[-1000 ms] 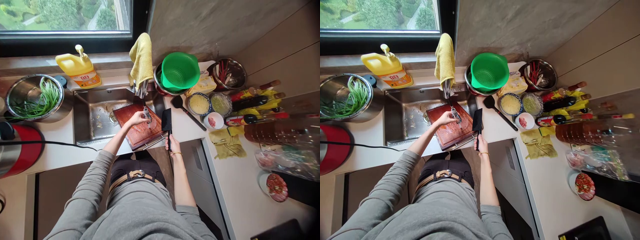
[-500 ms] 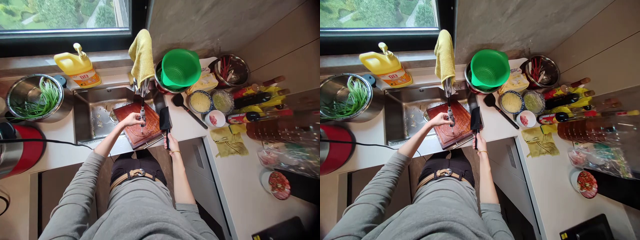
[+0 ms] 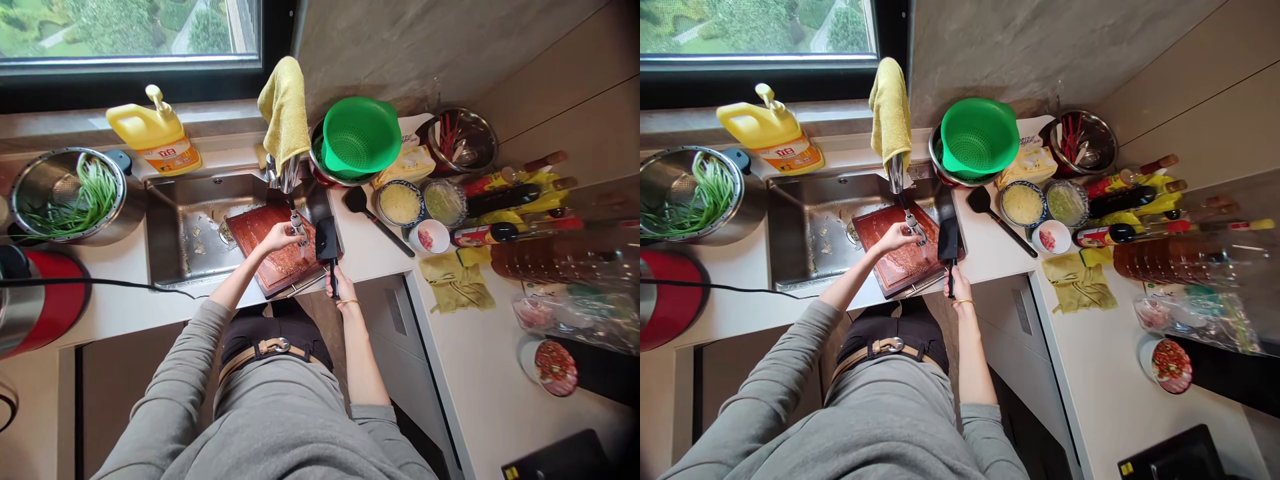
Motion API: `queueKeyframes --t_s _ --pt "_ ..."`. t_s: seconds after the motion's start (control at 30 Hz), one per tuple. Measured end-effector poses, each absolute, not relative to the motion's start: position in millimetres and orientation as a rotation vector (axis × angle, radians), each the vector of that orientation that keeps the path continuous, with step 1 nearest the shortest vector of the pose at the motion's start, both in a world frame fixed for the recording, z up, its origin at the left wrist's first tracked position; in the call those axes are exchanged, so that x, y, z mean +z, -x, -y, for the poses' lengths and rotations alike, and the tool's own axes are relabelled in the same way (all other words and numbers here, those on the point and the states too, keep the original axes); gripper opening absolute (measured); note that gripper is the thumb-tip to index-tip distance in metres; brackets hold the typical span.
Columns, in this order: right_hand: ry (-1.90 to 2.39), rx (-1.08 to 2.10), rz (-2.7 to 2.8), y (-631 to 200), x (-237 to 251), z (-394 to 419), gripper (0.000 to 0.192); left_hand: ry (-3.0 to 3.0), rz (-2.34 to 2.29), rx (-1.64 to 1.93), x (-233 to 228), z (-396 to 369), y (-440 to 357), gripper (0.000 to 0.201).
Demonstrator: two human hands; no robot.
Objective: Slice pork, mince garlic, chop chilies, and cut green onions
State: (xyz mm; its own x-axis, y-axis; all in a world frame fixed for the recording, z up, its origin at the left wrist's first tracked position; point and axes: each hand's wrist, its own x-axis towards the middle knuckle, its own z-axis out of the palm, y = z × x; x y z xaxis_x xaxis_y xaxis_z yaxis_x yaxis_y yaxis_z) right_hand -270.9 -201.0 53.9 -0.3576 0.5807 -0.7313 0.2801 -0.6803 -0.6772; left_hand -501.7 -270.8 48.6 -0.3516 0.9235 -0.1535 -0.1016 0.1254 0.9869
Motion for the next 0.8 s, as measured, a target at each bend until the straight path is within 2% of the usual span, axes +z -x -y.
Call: queueKeyframes --t_s 0.17,0.27,0.4,0.53,0.6,0.67,0.8 --pt "1.623 2.448 0.937 285.0 42.0 207.8 0.04 -0.82 -1.507 1.531 42.2 246.9 487.3 0.037" --pt "1.57 2.594 0.809 293.8 41.0 215.8 0.038 -0.85 -1.57 1.512 36.9 244.5 489.1 0.032" --pt "1.506 2.675 0.819 295.3 47.2 219.4 0.037 -0.924 -1.84 1.421 29.9 255.7 511.1 0.025" --pt "1.527 2.676 1.062 287.1 50.8 214.8 0.038 -1.018 -1.992 1.322 34.3 269.0 534.6 0.026" --pt "1.55 2.571 1.34 284.7 49.5 213.0 0.038 -1.034 -1.969 1.284 39.4 272.7 537.4 0.028" --pt "1.556 2.316 1.761 286.3 47.6 212.1 0.038 -1.024 -1.878 1.26 43.6 274.8 533.3 0.029" --pt "1.38 1.414 2.603 301.3 50.5 209.6 0.028 -0.977 -1.66 1.27 47.8 278.3 515.8 0.029"
